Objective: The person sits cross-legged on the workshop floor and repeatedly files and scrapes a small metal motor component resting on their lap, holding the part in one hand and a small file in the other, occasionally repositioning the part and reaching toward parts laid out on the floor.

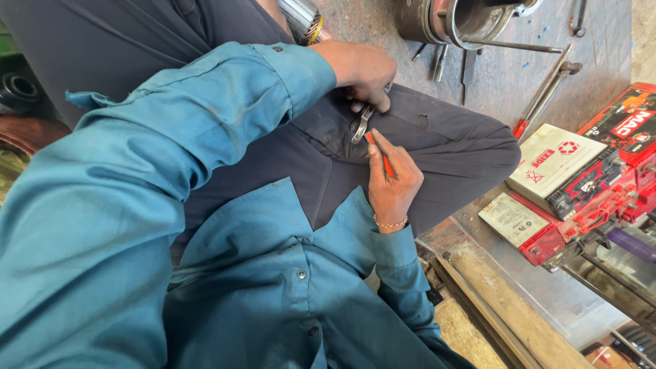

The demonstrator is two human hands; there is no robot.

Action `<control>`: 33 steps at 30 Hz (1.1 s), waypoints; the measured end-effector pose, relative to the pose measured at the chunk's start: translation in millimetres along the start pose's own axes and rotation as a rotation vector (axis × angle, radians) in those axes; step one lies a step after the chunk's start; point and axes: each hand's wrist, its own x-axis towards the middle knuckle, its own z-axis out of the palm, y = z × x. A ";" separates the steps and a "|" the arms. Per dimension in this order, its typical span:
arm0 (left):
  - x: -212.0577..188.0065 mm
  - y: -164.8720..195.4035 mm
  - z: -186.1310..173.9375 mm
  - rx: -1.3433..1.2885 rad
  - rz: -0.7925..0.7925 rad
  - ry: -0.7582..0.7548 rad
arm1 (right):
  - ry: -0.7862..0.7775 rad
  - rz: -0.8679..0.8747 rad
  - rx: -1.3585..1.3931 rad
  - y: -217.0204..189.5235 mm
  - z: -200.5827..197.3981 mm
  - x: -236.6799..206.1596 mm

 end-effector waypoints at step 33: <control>7.4 -0.4 3.7 0.042 0.011 0.002 | 0.008 0.012 -0.077 -7.1 -1.3 -3.1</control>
